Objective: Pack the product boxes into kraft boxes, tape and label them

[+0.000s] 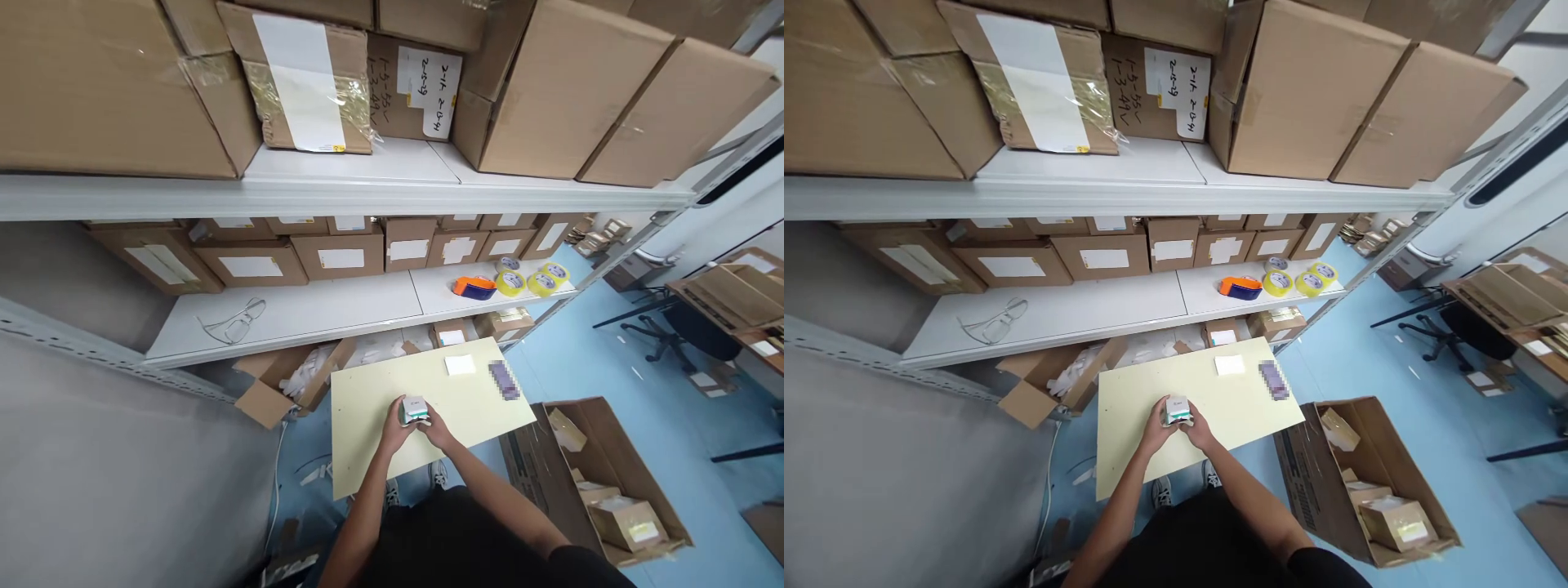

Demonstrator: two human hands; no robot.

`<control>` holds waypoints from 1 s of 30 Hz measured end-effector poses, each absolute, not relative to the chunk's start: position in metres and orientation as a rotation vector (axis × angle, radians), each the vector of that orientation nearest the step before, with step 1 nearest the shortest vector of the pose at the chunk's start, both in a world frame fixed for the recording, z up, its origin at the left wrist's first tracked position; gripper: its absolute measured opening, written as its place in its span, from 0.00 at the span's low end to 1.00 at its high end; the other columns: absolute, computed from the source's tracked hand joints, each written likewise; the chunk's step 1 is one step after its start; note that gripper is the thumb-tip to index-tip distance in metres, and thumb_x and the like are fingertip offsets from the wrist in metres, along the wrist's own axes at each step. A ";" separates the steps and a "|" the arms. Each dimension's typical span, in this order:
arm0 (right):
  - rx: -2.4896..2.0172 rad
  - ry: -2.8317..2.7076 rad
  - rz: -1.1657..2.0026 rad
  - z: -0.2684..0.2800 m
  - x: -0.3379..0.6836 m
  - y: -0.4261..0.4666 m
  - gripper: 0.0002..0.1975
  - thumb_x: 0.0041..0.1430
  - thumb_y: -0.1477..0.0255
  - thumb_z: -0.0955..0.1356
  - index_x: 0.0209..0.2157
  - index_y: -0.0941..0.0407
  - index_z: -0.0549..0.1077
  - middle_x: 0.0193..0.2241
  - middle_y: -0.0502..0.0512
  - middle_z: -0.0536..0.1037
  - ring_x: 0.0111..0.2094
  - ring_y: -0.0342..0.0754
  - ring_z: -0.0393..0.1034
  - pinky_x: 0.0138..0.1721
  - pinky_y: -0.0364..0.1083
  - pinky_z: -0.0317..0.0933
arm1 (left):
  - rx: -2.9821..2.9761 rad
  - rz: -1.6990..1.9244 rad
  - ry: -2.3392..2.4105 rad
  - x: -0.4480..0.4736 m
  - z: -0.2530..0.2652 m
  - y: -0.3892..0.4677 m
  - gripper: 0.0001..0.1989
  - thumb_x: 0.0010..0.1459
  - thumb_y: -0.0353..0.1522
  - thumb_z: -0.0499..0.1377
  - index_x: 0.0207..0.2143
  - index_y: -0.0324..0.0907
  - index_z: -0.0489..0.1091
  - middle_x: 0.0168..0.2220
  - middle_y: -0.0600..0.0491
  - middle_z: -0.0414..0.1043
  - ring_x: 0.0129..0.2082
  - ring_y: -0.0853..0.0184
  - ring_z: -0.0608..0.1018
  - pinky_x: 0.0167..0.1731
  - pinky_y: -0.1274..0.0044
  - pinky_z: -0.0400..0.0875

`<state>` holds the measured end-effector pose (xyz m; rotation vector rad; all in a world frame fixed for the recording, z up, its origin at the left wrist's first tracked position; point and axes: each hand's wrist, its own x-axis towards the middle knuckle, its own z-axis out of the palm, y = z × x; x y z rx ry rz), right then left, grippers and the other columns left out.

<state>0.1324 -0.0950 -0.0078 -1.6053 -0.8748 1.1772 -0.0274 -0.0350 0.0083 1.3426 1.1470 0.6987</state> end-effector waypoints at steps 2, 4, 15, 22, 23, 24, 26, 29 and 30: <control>-1.618 -0.858 1.109 -0.008 0.130 -0.100 0.31 0.44 0.67 0.74 0.54 0.50 0.74 0.52 0.57 0.80 0.53 0.59 0.75 0.58 0.61 0.65 | 1.364 0.736 1.125 -0.028 0.007 -0.032 0.36 0.49 0.31 0.69 0.62 0.44 0.67 0.65 0.43 0.68 0.65 0.56 0.72 0.61 0.69 0.69; -1.661 -0.836 1.058 -0.005 0.128 -0.104 0.32 0.47 0.65 0.73 0.56 0.50 0.73 0.54 0.59 0.79 0.53 0.58 0.75 0.57 0.59 0.68 | 1.356 0.760 1.116 -0.026 0.009 -0.027 0.29 0.54 0.34 0.66 0.59 0.45 0.69 0.63 0.44 0.71 0.63 0.57 0.73 0.60 0.69 0.70; -1.881 -1.019 1.017 0.022 0.122 -0.107 0.30 0.55 0.67 0.72 0.61 0.48 0.73 0.60 0.56 0.77 0.54 0.58 0.77 0.52 0.56 0.74 | 1.321 0.673 1.486 -0.005 0.021 0.009 0.11 0.62 0.33 0.58 0.46 0.44 0.74 0.38 0.51 0.82 0.39 0.62 0.83 0.43 0.74 0.74; -1.971 -1.248 0.965 0.032 0.127 -0.099 0.26 0.59 0.73 0.70 0.60 0.49 0.73 0.58 0.53 0.80 0.52 0.54 0.79 0.56 0.51 0.70 | 1.469 0.673 1.477 -0.004 0.016 0.008 0.12 0.64 0.31 0.54 0.45 0.45 0.76 0.47 0.49 0.80 0.45 0.62 0.82 0.47 0.73 0.74; -1.984 -1.272 0.955 0.034 0.128 -0.098 0.24 0.60 0.74 0.69 0.58 0.49 0.73 0.57 0.53 0.80 0.52 0.53 0.79 0.55 0.50 0.70 | 1.503 0.649 1.463 -0.004 0.013 0.006 0.12 0.65 0.32 0.53 0.45 0.46 0.77 0.49 0.48 0.80 0.47 0.61 0.81 0.49 0.72 0.73; -2.007 -1.295 0.943 0.035 0.129 -0.096 0.23 0.60 0.73 0.69 0.57 0.50 0.74 0.55 0.54 0.81 0.51 0.53 0.79 0.54 0.49 0.70 | 1.517 0.631 1.445 -0.005 0.011 0.003 0.13 0.66 0.33 0.53 0.45 0.46 0.77 0.50 0.48 0.80 0.49 0.60 0.81 0.50 0.71 0.73; -2.081 -1.345 0.910 0.039 0.128 -0.094 0.19 0.62 0.72 0.69 0.55 0.50 0.74 0.52 0.54 0.83 0.49 0.53 0.80 0.49 0.47 0.69 | 1.503 0.629 1.394 -0.007 0.004 -0.001 0.13 0.65 0.37 0.57 0.48 0.46 0.76 0.52 0.48 0.79 0.51 0.58 0.80 0.52 0.69 0.72; -2.207 -1.438 0.829 0.044 0.125 -0.089 0.17 0.63 0.69 0.70 0.53 0.51 0.74 0.47 0.55 0.85 0.47 0.54 0.81 0.45 0.46 0.66 | 1.443 0.643 1.321 -0.010 -0.005 -0.002 0.21 0.55 0.40 0.68 0.51 0.46 0.74 0.55 0.46 0.78 0.53 0.56 0.80 0.54 0.67 0.72; -2.245 -1.465 0.804 0.046 0.123 -0.088 0.17 0.63 0.68 0.70 0.53 0.51 0.73 0.45 0.56 0.85 0.46 0.54 0.81 0.44 0.45 0.65 | 1.421 0.633 1.305 -0.011 -0.007 -0.001 0.23 0.52 0.39 0.70 0.51 0.46 0.74 0.55 0.46 0.78 0.53 0.55 0.80 0.55 0.66 0.72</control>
